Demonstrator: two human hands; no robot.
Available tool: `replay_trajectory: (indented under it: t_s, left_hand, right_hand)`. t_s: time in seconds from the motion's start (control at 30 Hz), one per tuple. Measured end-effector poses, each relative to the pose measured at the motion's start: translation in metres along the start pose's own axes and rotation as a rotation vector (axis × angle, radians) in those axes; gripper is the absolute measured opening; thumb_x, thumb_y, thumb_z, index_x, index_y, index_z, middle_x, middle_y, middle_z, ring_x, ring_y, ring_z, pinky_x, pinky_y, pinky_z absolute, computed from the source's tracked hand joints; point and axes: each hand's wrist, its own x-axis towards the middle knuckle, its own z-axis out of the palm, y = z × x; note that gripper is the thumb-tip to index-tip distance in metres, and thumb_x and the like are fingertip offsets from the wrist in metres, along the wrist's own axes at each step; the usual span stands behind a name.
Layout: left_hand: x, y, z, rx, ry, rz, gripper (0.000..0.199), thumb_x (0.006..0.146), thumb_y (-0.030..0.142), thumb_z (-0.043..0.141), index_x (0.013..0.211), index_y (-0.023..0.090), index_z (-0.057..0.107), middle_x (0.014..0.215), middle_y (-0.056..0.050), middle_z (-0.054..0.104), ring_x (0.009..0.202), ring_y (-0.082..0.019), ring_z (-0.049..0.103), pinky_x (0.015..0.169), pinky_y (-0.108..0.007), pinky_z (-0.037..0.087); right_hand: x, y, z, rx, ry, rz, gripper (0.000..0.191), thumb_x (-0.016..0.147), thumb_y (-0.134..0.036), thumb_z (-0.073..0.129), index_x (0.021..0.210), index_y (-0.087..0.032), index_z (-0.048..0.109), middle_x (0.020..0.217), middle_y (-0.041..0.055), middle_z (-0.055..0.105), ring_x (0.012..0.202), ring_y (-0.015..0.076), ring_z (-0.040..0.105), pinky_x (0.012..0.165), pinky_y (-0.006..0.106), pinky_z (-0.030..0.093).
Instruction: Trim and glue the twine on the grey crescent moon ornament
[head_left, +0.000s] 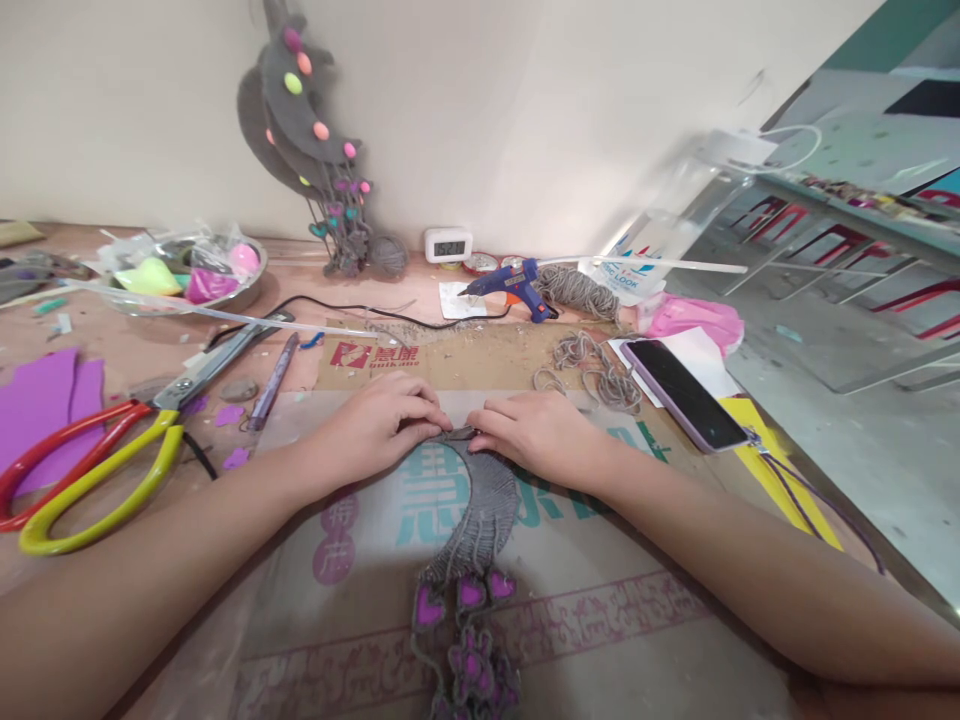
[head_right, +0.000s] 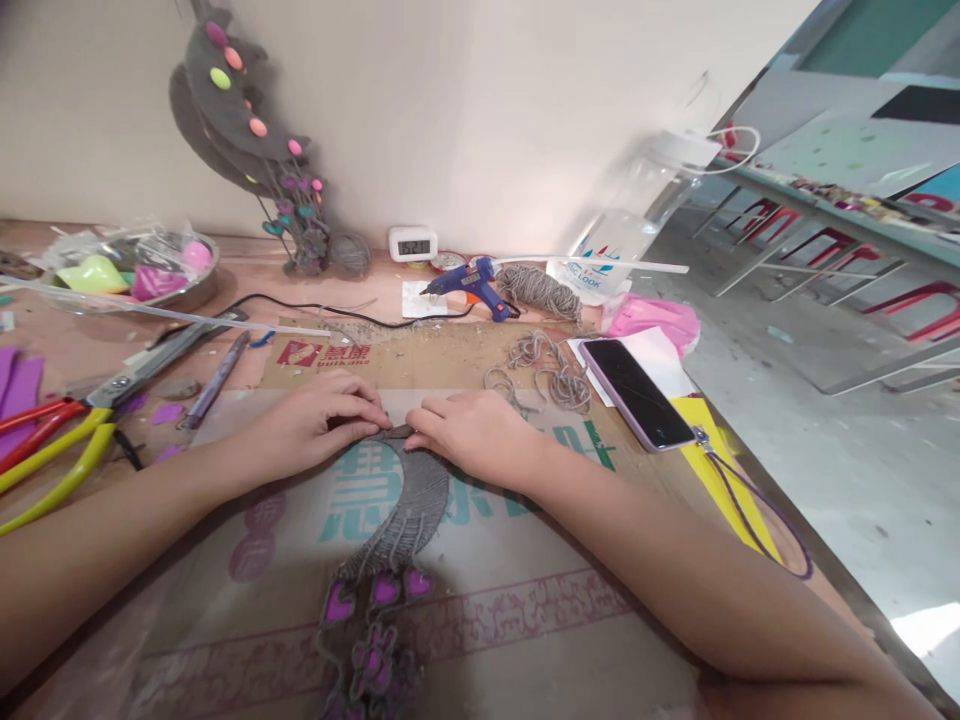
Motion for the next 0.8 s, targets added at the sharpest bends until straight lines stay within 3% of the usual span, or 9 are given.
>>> replay_trajectory:
  t_s: [0.47, 0.6, 0.8]
  left_hand:
    - [0.001, 0.0, -0.001, 0.015, -0.009, -0.005, 0.019, 0.087, 0.021, 0.051, 0.092, 0.024, 0.069, 0.091, -0.002, 0.063, 0.09, -0.018, 0.055, 0.081, -0.033, 0.043]
    - [0.0, -0.001, 0.001, 0.004, -0.008, -0.001, 0.017, 0.087, 0.021, 0.051, 0.092, 0.023, 0.068, 0.092, -0.003, 0.063, 0.091, -0.018, 0.055, 0.082, -0.034, 0.043]
    - [-0.001, 0.006, -0.001, -0.082, 0.051, -0.086, 0.029, 0.088, 0.02, 0.05, 0.116, 0.023, 0.056, 0.101, -0.004, 0.06, 0.1, -0.019, 0.052, 0.088, -0.035, 0.042]
  right_hand:
    - [-0.006, 0.001, -0.001, 0.055, 0.062, 0.007, 0.039, 0.093, -0.048, 0.035, 0.094, -0.017, 0.06, 0.073, 0.0005, 0.062, 0.064, 0.0124, 0.057, 0.056, 0.025, 0.031]
    - [-0.007, 0.001, -0.001, 0.141, 0.108, 0.075, 0.036, 0.093, -0.045, 0.039, 0.099, -0.016, 0.058, 0.078, 0.0018, 0.064, 0.068, 0.0121, 0.057, 0.057, 0.023, 0.032]
    - [-0.01, 0.004, 0.001, 0.131, 0.176, 0.143, 0.036, 0.091, -0.047, 0.043, 0.102, -0.016, 0.058, 0.078, 0.0027, 0.064, 0.064, 0.0133, 0.057, 0.055, 0.024, 0.032]
